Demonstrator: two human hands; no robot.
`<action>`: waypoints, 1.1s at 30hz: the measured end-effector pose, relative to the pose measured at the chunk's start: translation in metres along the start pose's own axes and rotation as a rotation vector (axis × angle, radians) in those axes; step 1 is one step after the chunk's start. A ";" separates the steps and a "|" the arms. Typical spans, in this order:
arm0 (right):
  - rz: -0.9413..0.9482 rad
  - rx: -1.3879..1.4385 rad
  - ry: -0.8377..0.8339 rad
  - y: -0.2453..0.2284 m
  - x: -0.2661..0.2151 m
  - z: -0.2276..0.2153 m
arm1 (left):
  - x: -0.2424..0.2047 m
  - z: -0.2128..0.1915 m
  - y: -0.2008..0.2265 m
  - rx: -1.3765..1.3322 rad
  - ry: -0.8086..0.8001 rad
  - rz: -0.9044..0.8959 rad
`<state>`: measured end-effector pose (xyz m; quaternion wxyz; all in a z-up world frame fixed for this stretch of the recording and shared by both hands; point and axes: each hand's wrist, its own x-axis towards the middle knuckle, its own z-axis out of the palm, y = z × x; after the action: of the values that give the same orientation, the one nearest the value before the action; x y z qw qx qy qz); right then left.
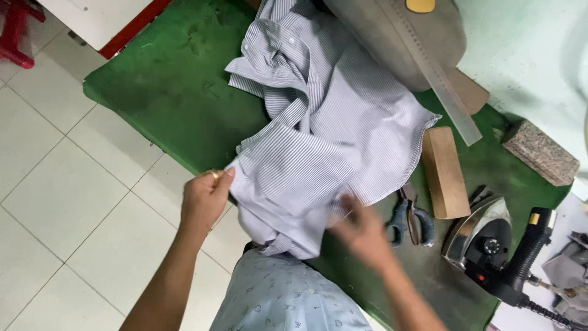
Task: The person uses shears to cut a long strip from the edge of a striped fabric laid on a green work table. They repeatedly reposition and fold the fabric to continue cutting along its length, then trim the cut strip further.
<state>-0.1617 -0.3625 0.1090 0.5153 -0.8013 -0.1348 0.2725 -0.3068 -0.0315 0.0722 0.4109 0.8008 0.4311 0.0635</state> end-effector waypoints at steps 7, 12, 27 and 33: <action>-0.427 -0.859 -0.141 0.088 0.003 0.086 | -0.029 -0.039 0.120 -1.401 -0.207 -0.391; -0.403 -0.643 -0.288 0.092 0.008 0.084 | -0.022 -0.069 0.093 -1.625 -0.315 -0.313; -0.357 -0.927 0.350 0.120 0.103 0.006 | -0.005 -0.115 0.035 -1.395 0.215 -0.145; -0.057 -0.511 0.444 0.118 0.123 -0.049 | -0.021 -0.162 0.030 -1.387 0.212 -0.206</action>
<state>-0.0411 -0.3894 -0.0178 0.3220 -0.9402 -0.1054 0.0342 -0.3745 0.0422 0.2054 0.7860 0.2990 0.4023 0.3619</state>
